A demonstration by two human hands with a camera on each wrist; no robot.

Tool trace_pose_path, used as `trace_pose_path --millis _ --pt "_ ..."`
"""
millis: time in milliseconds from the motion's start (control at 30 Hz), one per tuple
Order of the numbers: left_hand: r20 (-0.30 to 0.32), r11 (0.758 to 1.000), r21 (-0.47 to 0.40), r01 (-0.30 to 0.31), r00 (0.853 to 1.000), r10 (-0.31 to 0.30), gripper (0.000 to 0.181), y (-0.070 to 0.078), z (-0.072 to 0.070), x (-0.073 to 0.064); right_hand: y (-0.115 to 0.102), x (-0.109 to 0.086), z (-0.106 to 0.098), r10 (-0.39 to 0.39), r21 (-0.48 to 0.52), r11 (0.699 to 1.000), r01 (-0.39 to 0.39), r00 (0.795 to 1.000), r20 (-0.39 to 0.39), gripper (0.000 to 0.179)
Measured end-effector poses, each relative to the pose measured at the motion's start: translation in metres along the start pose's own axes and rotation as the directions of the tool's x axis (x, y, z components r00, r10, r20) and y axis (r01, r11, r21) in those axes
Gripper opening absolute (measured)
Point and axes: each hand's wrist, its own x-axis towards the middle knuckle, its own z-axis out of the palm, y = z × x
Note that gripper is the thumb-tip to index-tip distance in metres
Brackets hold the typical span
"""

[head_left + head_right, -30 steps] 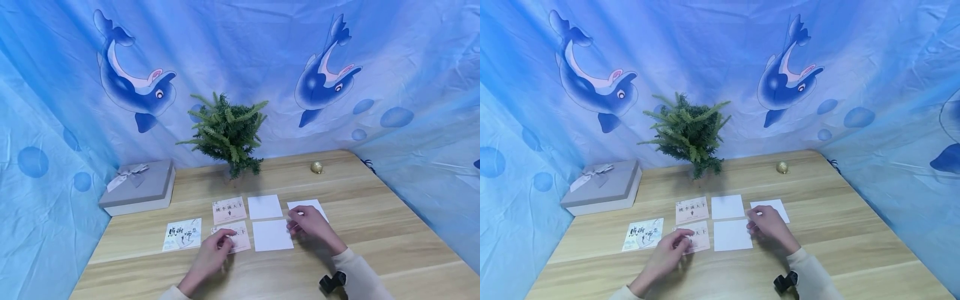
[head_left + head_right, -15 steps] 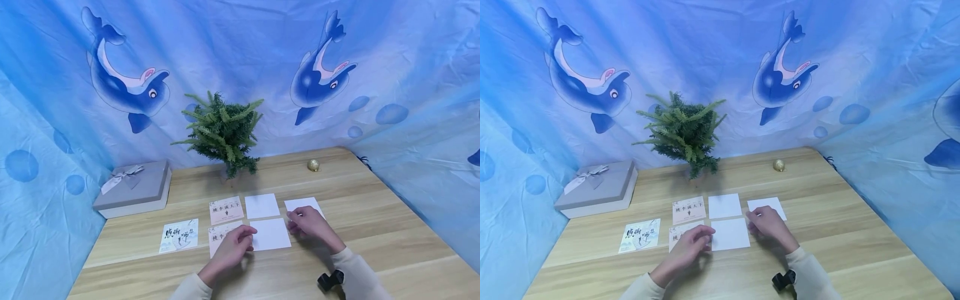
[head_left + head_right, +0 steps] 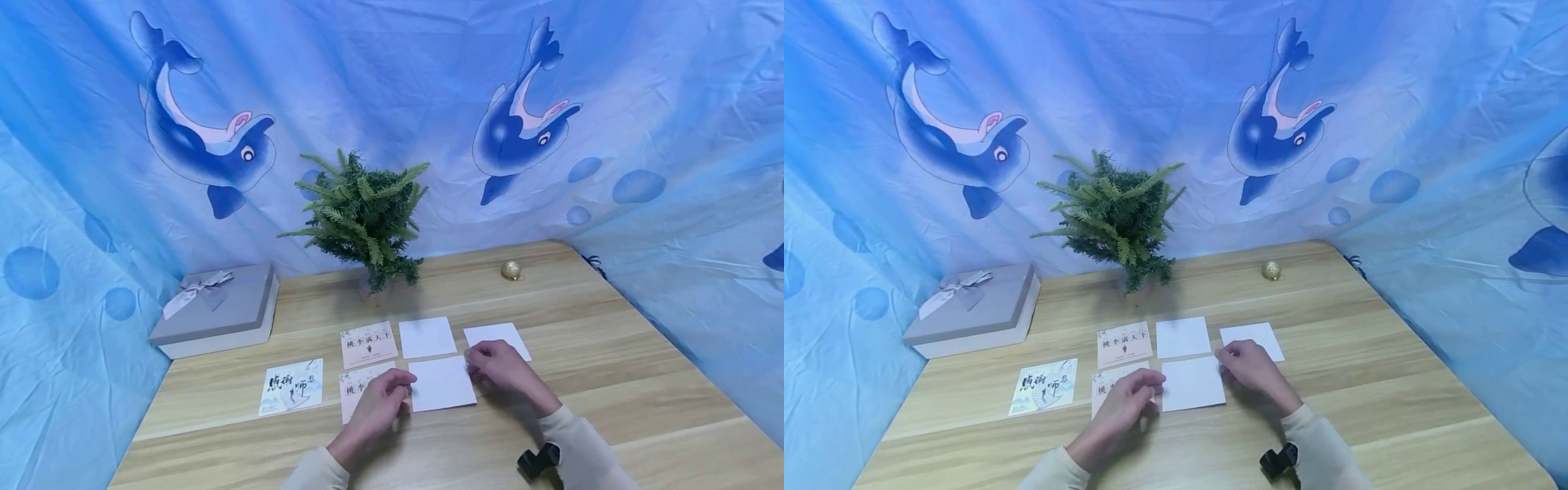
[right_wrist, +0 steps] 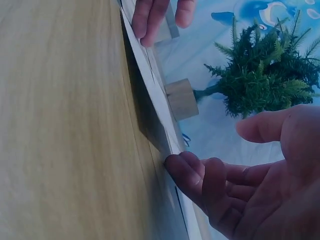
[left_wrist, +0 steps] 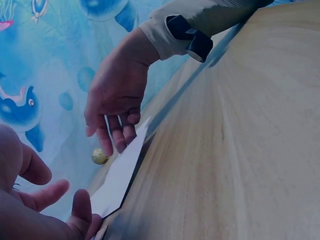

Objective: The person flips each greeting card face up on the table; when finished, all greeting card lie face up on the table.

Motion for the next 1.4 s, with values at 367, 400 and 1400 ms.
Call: trace_pose_path --millis 367,400,1400 --pt "-0.002 0.98 -0.169 0.102 0.995 -0.104 0.032 -0.0015 0.0 0.0019 0.0023 0.0001 0.0061 -0.005 -0.058 0.998 0.003 1.0 -0.028 0.025" --pt "-0.003 0.977 -0.183 0.11 0.994 -0.112 0.032 -0.0015 -0.0003 0.0019 0.0025 -0.0003 0.0067 -0.008 -0.059 0.998 0.007 1.0 -0.025 0.026" --pt "-0.12 0.935 -0.354 -0.019 0.992 -0.025 0.042 0.0045 -0.0044 0.002 0.0016 0.0013 0.0042 -0.208 -0.031 0.978 0.206 0.974 -0.093 0.014"
